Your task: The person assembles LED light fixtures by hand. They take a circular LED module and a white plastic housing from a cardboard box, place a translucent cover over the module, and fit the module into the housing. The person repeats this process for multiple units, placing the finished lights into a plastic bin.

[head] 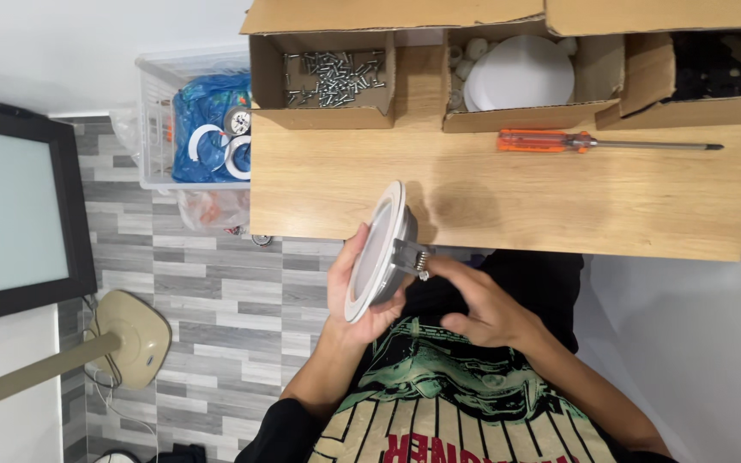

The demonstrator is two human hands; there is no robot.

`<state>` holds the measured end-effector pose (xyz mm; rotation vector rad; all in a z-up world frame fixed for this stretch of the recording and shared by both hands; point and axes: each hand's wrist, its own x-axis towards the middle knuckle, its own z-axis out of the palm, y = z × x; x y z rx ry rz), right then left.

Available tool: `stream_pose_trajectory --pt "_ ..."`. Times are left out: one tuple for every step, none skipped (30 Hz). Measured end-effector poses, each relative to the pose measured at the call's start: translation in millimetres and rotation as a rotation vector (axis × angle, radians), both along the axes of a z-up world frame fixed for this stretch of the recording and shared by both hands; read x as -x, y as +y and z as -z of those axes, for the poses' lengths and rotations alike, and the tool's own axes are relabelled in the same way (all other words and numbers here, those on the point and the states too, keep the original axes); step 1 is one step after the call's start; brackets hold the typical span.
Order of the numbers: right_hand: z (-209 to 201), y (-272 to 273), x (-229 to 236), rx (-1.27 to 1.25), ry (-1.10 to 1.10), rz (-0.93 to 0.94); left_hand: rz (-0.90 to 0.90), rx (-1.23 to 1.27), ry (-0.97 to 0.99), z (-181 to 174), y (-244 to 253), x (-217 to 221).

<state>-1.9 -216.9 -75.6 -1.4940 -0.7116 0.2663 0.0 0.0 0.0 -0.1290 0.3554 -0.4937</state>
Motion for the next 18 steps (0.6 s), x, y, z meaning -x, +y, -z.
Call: stream_pose_trajectory --pt "2 2 2 -0.002 -0.001 -0.007 -0.007 -0.002 -0.001 6 6 3" --pt "4 4 5 0.051 -0.001 -0.020 -0.048 -0.135 0.062 13 12 7" --pt "6 6 6 0.102 -0.005 -0.040 -0.095 -0.268 0.123 19 19 11" --pt "4 9 7 0.099 -0.009 -0.051 -0.108 -0.271 0.121 18 26 12" --pt "2 11 8 0.138 0.011 -0.076 -0.180 -0.457 0.210 17 33 15" --pt "0 14 9 0.178 0.030 -0.101 -0.251 -0.641 0.303 15 41 18" --pt "-9 20 8 0.169 0.026 -0.126 -0.277 -0.647 0.310 8 47 22" --pt "-17 26 7 0.171 0.047 -0.141 -0.342 -0.691 0.342 0 53 26" --pt "-25 32 5 0.171 0.066 -0.158 -0.410 -0.736 0.374 -9 60 31" --pt "-26 38 7 0.160 0.061 -0.185 -0.438 -0.743 0.380 3 82 40" --pt "-28 43 9 0.166 0.070 -0.192 -0.464 -0.795 0.374 15 105 49" --pt "-29 48 10 0.173 0.079 -0.199 -0.490 -0.846 0.368 26 127 60" --pt "-28 52 13 0.167 0.074 -0.216 -0.509 -0.849 0.371 -1 129 55" --pt "-25 56 16 0.169 0.068 -0.218 -0.590 -0.937 0.436 -28 131 49" --pt "-23 58 19 0.174 0.065 -0.217 -0.666 -1.020 0.505 -54 132 44" --pt "-17 59 19 0.173 0.063 -0.232 -0.680 -1.018 0.511 -55 145 48" --pt "-12 60 20 0.180 0.082 -0.249 -0.733 -1.046 0.488 -57 158 52" --pt "-7 60 21 0.188 0.102 -0.267 -0.786 -1.074 0.464 -60 170 56"
